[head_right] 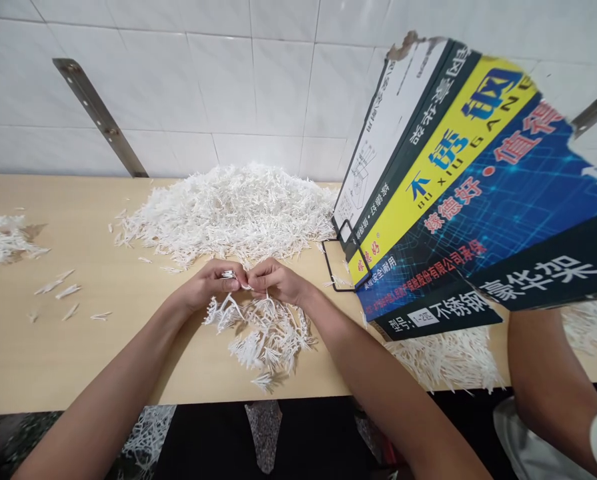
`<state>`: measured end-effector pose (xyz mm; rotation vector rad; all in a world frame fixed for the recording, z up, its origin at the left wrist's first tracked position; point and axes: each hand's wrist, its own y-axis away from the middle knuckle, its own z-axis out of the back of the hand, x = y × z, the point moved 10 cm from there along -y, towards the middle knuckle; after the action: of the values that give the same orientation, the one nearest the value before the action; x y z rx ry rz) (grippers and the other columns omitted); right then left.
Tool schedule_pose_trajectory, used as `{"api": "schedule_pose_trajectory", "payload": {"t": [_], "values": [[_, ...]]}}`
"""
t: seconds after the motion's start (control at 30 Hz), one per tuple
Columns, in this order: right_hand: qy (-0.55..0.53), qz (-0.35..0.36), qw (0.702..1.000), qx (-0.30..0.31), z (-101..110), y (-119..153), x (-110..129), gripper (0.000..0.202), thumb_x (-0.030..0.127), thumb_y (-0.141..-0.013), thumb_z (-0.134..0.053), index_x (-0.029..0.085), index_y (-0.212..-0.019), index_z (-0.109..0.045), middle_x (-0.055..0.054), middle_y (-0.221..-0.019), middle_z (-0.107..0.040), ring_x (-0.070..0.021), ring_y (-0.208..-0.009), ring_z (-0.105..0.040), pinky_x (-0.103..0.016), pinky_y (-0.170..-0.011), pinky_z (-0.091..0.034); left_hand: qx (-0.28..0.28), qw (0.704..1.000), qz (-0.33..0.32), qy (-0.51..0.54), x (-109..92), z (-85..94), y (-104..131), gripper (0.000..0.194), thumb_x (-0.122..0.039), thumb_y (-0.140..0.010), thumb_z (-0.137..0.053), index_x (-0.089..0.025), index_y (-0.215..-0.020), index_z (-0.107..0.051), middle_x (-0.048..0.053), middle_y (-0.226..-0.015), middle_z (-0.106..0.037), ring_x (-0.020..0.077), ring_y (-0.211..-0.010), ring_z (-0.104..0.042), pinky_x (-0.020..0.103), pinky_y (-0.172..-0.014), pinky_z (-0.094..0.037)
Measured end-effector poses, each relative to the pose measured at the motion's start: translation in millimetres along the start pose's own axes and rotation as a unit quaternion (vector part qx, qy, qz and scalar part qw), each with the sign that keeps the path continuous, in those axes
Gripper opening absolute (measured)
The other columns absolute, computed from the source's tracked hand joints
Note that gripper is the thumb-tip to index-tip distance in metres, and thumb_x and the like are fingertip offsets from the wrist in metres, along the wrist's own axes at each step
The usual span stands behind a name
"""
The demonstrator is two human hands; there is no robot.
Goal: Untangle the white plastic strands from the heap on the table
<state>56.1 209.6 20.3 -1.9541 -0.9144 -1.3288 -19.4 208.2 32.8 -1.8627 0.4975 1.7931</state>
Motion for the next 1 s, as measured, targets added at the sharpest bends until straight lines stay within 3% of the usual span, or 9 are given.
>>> {"api": "schedule_pose_trajectory", "payload": {"t": [0.13, 0.2, 0.27, 0.37, 0.43, 0.57, 0.7, 0.83, 1.0], "values": [[-0.002, 0.031, 1.000, 0.007, 0.0, 3.5, 10.9, 0.055, 0.060, -0.072, -0.079, 0.021, -0.046, -0.050, 0.000, -0.046, -0.048, -0.0155, -0.051, -0.046, -0.036, -0.064, -0.042, -0.033, 0.997, 0.003, 0.071, 6.2, 9.7, 5.0, 0.030, -0.042, -0.076, -0.080, -0.014, -0.070, -0.070, 0.005, -0.066, -0.063, 0.0155, -0.062, -0.054, 0.028, -0.061, -0.040], [0.023, 0.023, 0.998, -0.045, 5.8, 2.1, 8.8, 0.044, 0.051, -0.079, -0.075, 0.020, -0.055, -0.056, -0.001, -0.054, -0.054, -0.0163, -0.056, -0.050, -0.035, -0.064, -0.043, -0.077, 0.995, 0.030, 0.056, 11.8, 17.0, 5.4, 0.029, -0.042, -0.077, -0.080, -0.014, -0.077, -0.071, 0.002, -0.063, -0.059, 0.0126, -0.055, -0.049, 0.026, -0.054, -0.035], [0.084, 0.029, 0.985, -0.145, 18.1, 2.4, 9.6, 0.030, 0.042, -0.085, -0.069, 0.020, -0.066, -0.061, -0.001, -0.064, -0.060, -0.0164, -0.061, -0.055, -0.032, -0.064, -0.045, -0.116, 0.992, 0.038, 0.010, 11.4, 23.4, 3.6, 0.029, -0.042, -0.078, -0.079, -0.014, -0.083, -0.073, 0.000, -0.061, -0.057, 0.0113, -0.052, -0.045, 0.026, -0.053, -0.033], [0.262, 0.083, 0.900, -0.339, 37.5, 19.2, 31.5, 0.012, 0.031, -0.087, -0.063, 0.021, -0.085, -0.068, -0.003, -0.084, -0.069, -0.0185, -0.075, -0.062, -0.032, -0.069, -0.049, -0.166, 0.983, 0.026, -0.071, 2.8, 32.3, 0.5, 0.029, -0.042, -0.080, -0.077, -0.014, -0.087, -0.074, 0.001, -0.066, -0.059, 0.0133, -0.060, -0.050, 0.027, -0.058, -0.037], [0.377, 0.130, 0.823, -0.404, 34.6, 32.0, 51.1, 0.015, 0.028, -0.089, -0.062, 0.022, -0.100, -0.070, -0.006, -0.104, -0.071, -0.0217, -0.092, -0.065, -0.033, -0.076, -0.051, -0.173, 0.978, 0.025, -0.115, -1.8, 33.6, -0.2, 0.028, -0.042, -0.082, -0.073, -0.014, -0.086, -0.072, 0.001, -0.069, -0.059, 0.0143, -0.065, -0.051, 0.027, -0.062, -0.039], [0.503, 0.215, 0.766, -0.338, 7.0, 32.4, 67.4, 0.025, 0.029, -0.095, -0.063, 0.025, -0.119, -0.068, -0.009, -0.128, -0.065, -0.0253, -0.121, -0.059, -0.039, -0.095, -0.052, -0.137, 0.970, 0.019, -0.200, -6.3, 23.9, -0.3, 0.026, -0.037, -0.086, -0.066, -0.016, -0.072, -0.061, -0.002, -0.065, -0.050, 0.0124, -0.065, -0.045, 0.027, -0.062, -0.034], [0.560, 0.254, 0.740, -0.271, -14.2, 26.3, 63.5, 0.015, 0.028, -0.097, -0.064, 0.025, -0.110, -0.071, -0.008, -0.110, -0.070, -0.0235, -0.110, -0.062, -0.039, -0.097, -0.051, -0.087, 0.965, 0.026, -0.244, -1.2, 9.6, -2.2, 0.019, -0.026, -0.084, -0.060, -0.016, -0.068, -0.058, -0.003, -0.062, -0.045, 0.0113, -0.063, -0.040, 0.026, -0.060, -0.030], [0.531, 0.261, 0.747, -0.303, -10.2, 29.8, 62.5, 0.017, 0.026, -0.102, -0.055, 0.023, -0.092, -0.068, -0.005, -0.089, -0.068, -0.0197, -0.087, -0.063, -0.034, -0.081, -0.051, -0.073, 0.975, 0.028, -0.210, -1.5, 4.9, -4.4, 0.017, -0.029, -0.085, -0.062, -0.015, -0.075, -0.063, -0.003, -0.064, -0.051, 0.0121, -0.063, -0.045, 0.026, -0.061, -0.034], [0.476, 0.190, 0.777, -0.366, 12.0, 31.9, 57.2, 0.029, 0.034, -0.105, -0.047, 0.022, -0.080, -0.056, -0.002, -0.078, -0.063, -0.0175, -0.075, -0.058, -0.031, -0.070, -0.042, -0.113, 0.985, 0.025, -0.129, -2.6, 11.9, -4.4, 0.032, -0.041, -0.085, -0.072, -0.015, -0.068, -0.062, -0.002, -0.061, -0.051, 0.0120, -0.060, -0.046, 0.026, -0.059, -0.034]]}}
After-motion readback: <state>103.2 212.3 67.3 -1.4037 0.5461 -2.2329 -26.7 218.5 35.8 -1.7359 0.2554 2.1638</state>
